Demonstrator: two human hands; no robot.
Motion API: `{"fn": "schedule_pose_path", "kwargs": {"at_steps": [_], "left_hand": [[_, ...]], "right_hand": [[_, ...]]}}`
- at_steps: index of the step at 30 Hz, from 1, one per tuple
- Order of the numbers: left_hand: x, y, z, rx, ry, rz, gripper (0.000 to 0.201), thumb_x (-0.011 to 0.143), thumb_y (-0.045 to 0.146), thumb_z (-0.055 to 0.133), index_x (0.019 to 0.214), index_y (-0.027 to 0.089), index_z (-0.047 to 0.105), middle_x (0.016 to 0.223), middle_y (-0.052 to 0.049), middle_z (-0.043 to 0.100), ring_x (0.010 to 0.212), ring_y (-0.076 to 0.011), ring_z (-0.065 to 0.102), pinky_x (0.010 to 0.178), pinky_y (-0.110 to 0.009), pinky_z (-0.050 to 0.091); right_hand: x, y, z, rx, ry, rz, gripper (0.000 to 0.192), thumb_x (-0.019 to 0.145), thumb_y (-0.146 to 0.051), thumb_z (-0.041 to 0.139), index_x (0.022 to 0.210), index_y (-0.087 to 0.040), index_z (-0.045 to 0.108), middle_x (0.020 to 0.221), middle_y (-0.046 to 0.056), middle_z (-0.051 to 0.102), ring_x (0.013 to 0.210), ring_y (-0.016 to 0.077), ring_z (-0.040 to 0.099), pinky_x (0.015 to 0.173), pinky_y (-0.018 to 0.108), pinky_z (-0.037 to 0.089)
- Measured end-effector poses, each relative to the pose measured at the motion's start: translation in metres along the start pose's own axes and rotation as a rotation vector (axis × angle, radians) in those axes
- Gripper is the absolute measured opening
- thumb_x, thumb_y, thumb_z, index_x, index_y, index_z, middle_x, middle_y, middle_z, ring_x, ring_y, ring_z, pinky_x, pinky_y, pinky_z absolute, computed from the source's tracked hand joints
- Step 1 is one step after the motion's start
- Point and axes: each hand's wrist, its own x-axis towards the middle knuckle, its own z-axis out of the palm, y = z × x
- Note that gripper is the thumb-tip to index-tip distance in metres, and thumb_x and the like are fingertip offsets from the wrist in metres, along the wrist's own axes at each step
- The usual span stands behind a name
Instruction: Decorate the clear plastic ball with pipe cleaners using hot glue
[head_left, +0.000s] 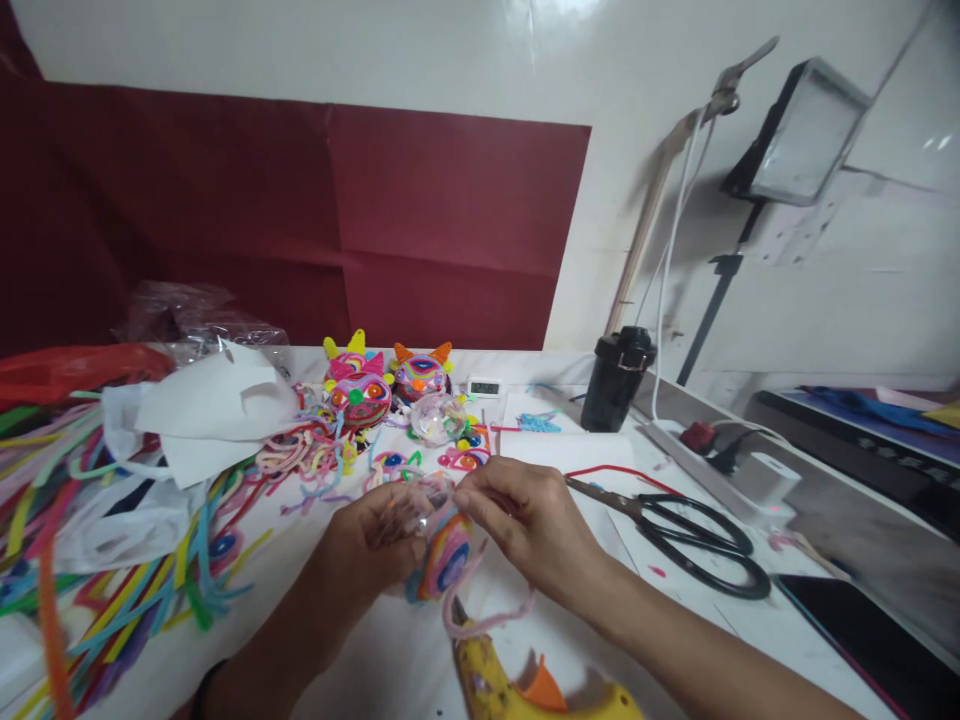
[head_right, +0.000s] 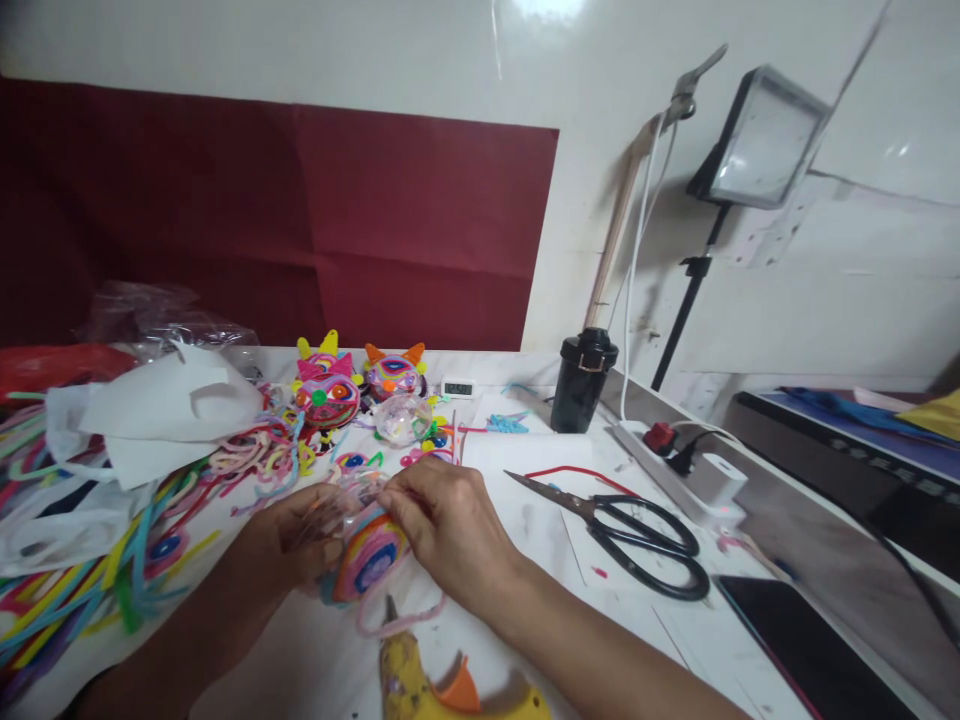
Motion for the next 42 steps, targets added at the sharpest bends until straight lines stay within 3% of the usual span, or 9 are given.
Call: {"fn": "schedule_pose_path", "kwargs": {"at_steps": [5,13,18,23,30,34,37,40,42], "left_hand": [[-0.001,-0.002,0.003,-0.007,0.053,0.020,0.028,0.060,0.027,0.082,0.084,0.018,0.070,0.069,0.000,0.070,0.061,-0.0139,0.060,0.054,-0.021,0.043],[-0.002,-0.002,0.008,0.017,0.104,0.037,0.026,0.057,0.023,0.078,0.081,0.017,0.070,0.069,0.000,0.071,0.063,-0.0165,0.062,0.058,-0.024,0.046],[-0.008,0.004,0.017,0.068,0.173,0.058,0.019,0.057,0.017,0.073,0.075,0.018,0.068,0.066,0.001,0.068,0.065,-0.0171,0.062,0.061,-0.025,0.047],[-0.007,0.004,0.017,0.079,0.183,0.060,0.022,0.056,0.015,0.072,0.076,0.018,0.067,0.068,0.000,0.069,0.066,-0.0176,0.062,0.061,-0.025,0.049],[-0.007,0.003,0.014,0.149,0.186,0.059,0.021,0.055,0.013,0.071,0.074,0.019,0.065,0.067,0.001,0.067,0.067,-0.0182,0.061,0.061,-0.025,0.049],[-0.011,0.001,0.013,0.224,0.204,0.138,0.014,0.057,0.012,0.068,0.067,0.020,0.063,0.060,0.003,0.060,0.059,-0.0154,0.055,0.055,-0.024,0.045],[-0.012,0.000,0.011,0.261,0.177,0.138,0.017,0.054,0.009,0.069,0.064,0.020,0.061,0.058,0.003,0.058,0.059,-0.0156,0.054,0.055,-0.024,0.045],[-0.012,0.000,0.011,0.223,0.161,0.113,0.019,0.053,0.008,0.068,0.065,0.021,0.060,0.060,0.003,0.059,0.061,-0.0161,0.056,0.056,-0.024,0.046],[-0.011,0.001,0.011,0.208,0.126,0.114,0.019,0.053,0.009,0.069,0.065,0.020,0.060,0.059,0.003,0.060,0.060,-0.0158,0.056,0.056,-0.024,0.045]], "right_hand": [[0.000,0.004,0.007,0.106,0.013,0.164,0.019,0.082,-0.026,0.063,0.067,-0.015,0.068,0.057,-0.002,0.056,0.052,0.0104,0.046,0.050,0.023,0.033],[0.004,0.008,0.013,0.518,0.010,0.500,0.026,0.066,-0.038,0.075,0.063,-0.015,0.062,0.052,-0.005,0.051,0.048,0.0081,0.037,0.046,0.022,0.026],[0.007,0.000,0.009,0.681,0.019,0.656,0.033,0.051,-0.035,0.085,0.056,-0.015,0.060,0.050,-0.004,0.058,0.047,0.0068,0.044,0.049,0.021,0.034],[0.008,0.003,0.009,0.749,-0.014,0.761,0.035,0.051,-0.036,0.085,0.054,-0.016,0.057,0.043,-0.007,0.054,0.036,0.0031,0.031,0.037,0.019,0.022],[0.008,0.010,0.008,0.910,-0.112,0.814,0.039,0.045,-0.032,0.089,0.055,-0.017,0.055,0.037,-0.011,0.045,0.033,0.0034,0.030,0.031,0.019,0.023],[0.007,0.017,0.005,0.949,-0.144,0.837,0.044,0.043,-0.024,0.091,0.070,-0.018,0.057,0.055,-0.010,0.053,0.042,0.0043,0.041,0.038,0.018,0.029],[0.006,0.023,0.005,0.971,-0.133,0.822,0.054,0.041,-0.021,0.092,0.086,-0.019,0.062,0.081,-0.005,0.062,0.065,0.0095,0.058,0.054,0.020,0.041],[0.006,0.023,0.005,1.087,-0.187,0.779,0.062,0.043,-0.019,0.091,0.099,-0.020,0.064,0.096,0.000,0.064,0.083,0.0142,0.062,0.071,0.025,0.046],[0.006,0.019,0.003,1.166,-0.246,0.774,0.060,0.047,-0.019,0.090,0.102,-0.020,0.065,0.096,0.000,0.065,0.082,0.0132,0.062,0.070,0.024,0.046]]}}
